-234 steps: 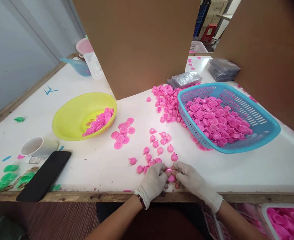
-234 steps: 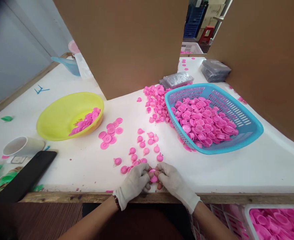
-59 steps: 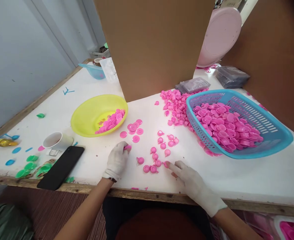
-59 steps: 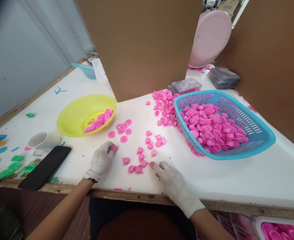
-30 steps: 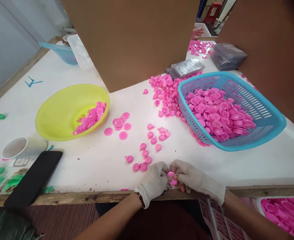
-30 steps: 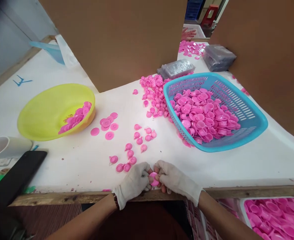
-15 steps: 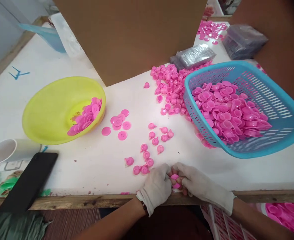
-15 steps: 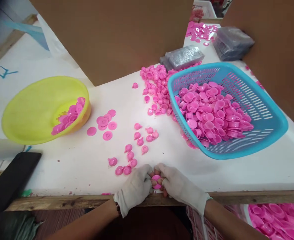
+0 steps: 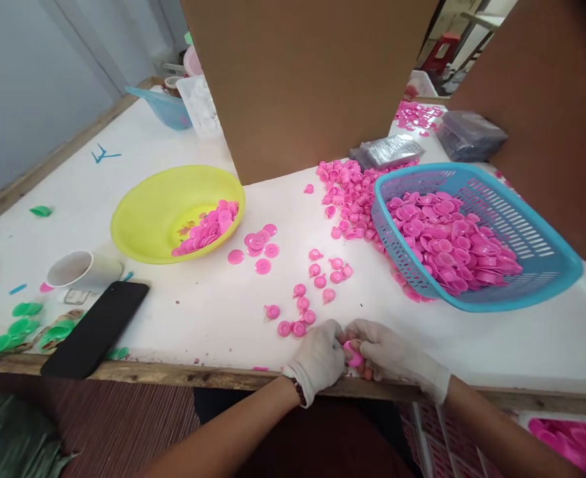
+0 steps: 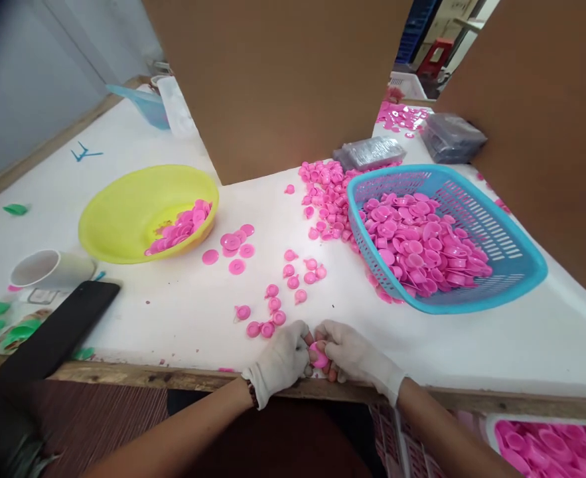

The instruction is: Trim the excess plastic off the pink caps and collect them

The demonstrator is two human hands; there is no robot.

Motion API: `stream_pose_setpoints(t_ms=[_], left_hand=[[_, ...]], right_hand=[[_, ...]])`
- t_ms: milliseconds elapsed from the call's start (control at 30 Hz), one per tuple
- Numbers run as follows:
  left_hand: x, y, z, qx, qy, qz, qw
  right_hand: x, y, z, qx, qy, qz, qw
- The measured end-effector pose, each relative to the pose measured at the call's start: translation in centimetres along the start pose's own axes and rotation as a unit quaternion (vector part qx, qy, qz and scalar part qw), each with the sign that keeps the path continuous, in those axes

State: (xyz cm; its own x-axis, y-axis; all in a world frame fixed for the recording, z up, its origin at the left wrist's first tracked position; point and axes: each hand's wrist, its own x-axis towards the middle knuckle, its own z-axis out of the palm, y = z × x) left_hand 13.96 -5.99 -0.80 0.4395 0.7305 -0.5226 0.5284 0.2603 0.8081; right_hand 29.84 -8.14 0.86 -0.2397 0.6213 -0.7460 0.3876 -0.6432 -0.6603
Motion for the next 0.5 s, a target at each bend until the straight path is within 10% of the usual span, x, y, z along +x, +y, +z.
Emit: stream_pose_setpoints(t_ms=[233,500], left_hand=[[-1.3,0.8,-0.5,0.054,0.035,0.082,0.995],[0.6,1.3,-13.2,0.365,0.321,0.162,0.859]], right_hand=[[-0.3,-0.2,0.6,-0.043,0.053,-0.097,0.993],[-4.3,-3.7,-4.6,0.159,0.33,-0.351,0.862]])
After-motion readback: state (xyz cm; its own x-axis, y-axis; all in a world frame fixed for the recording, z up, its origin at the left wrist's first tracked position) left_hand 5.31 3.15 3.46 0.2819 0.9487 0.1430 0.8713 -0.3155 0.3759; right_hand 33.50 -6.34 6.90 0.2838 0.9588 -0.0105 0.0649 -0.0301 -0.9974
